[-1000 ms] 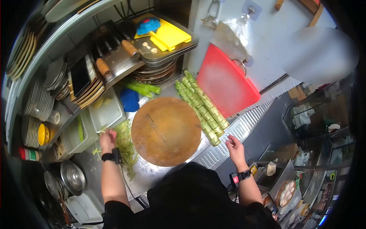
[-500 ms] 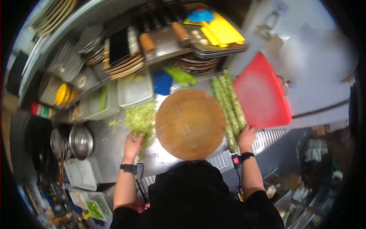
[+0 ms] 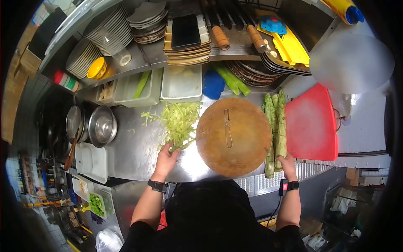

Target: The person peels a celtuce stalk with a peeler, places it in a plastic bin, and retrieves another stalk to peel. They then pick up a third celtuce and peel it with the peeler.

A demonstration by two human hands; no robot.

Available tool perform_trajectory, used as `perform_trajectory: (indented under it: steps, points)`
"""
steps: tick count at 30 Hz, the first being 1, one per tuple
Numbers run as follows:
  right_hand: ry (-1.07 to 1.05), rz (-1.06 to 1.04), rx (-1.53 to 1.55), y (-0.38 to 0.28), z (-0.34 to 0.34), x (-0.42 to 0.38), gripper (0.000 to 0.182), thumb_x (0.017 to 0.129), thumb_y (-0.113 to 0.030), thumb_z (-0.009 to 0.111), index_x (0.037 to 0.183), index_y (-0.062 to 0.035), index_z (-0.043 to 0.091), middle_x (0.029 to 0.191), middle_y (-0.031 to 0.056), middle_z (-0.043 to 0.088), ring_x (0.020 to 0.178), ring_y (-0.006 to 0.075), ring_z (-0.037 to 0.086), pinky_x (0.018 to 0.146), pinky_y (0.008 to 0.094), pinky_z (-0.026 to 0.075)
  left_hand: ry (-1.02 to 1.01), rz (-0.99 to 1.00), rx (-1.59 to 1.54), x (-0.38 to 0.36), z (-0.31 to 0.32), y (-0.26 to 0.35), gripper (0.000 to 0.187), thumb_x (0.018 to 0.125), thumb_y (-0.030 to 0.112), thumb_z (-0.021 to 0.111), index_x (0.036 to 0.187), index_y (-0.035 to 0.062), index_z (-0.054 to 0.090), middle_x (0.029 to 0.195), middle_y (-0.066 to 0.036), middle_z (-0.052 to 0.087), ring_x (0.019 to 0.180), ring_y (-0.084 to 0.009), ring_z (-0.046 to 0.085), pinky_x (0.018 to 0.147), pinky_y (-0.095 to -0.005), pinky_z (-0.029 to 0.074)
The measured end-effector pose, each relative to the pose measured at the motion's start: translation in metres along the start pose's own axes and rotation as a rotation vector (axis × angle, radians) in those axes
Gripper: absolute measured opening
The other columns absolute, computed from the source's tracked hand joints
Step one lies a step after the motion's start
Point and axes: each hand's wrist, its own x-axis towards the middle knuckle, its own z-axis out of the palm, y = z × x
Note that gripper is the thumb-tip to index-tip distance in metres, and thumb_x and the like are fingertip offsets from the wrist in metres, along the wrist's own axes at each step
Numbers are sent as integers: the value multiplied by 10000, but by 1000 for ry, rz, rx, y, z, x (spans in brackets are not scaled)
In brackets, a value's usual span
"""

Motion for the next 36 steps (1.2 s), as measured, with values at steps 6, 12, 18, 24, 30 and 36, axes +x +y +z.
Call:
perform_trajectory:
  steps: [6,12,18,24,30,36]
  points:
    - [-29,-59,46,-29,7,-72,472,804,5,614,1274,38,597,1078,68,680,953,156,624,878,303,519,-27,65,-202,-14,6,32,505,973,184,737,1394,-49,587,1144,-149,709,797,-159,673,722,-309,574]
    - [-172,-134,-80,-43,35,-148,514,745,-51,723,1248,7,634,1032,60,692,913,158,647,853,308,543,-429,300,-81,-18,-9,48,472,974,158,743,1412,37,616,1278,-106,718,943,-139,714,742,-282,573]
    - [-574,-72,-295,-81,126,-182,533,707,-111,793,1219,-31,668,1012,107,718,932,230,680,875,361,542,-663,484,113,-24,-53,34,573,953,396,746,1389,39,638,1220,-202,730,1024,-297,733,863,-392,579]
    - [-928,-178,-412,-158,287,-189,607,776,-273,747,1327,-49,630,1049,148,733,960,262,698,874,385,544,-758,183,44,-20,-99,-32,708,946,610,695,1328,15,664,1060,-189,769,818,-339,739,819,-409,574]
    - [-881,-229,-425,-147,446,-190,509,867,-348,722,1225,11,673,982,168,757,900,272,721,825,381,554,-470,-312,-699,-44,-142,-56,616,995,306,734,1450,70,393,1266,-100,612,1100,-216,656,881,-363,586]
    - [-797,-291,-636,-168,523,-205,656,908,-525,723,1297,-1,657,1031,193,752,944,342,723,861,380,558,-162,-256,-827,-20,-163,-109,544,924,76,743,1368,35,431,1152,-95,596,1029,-201,635,858,-366,558]
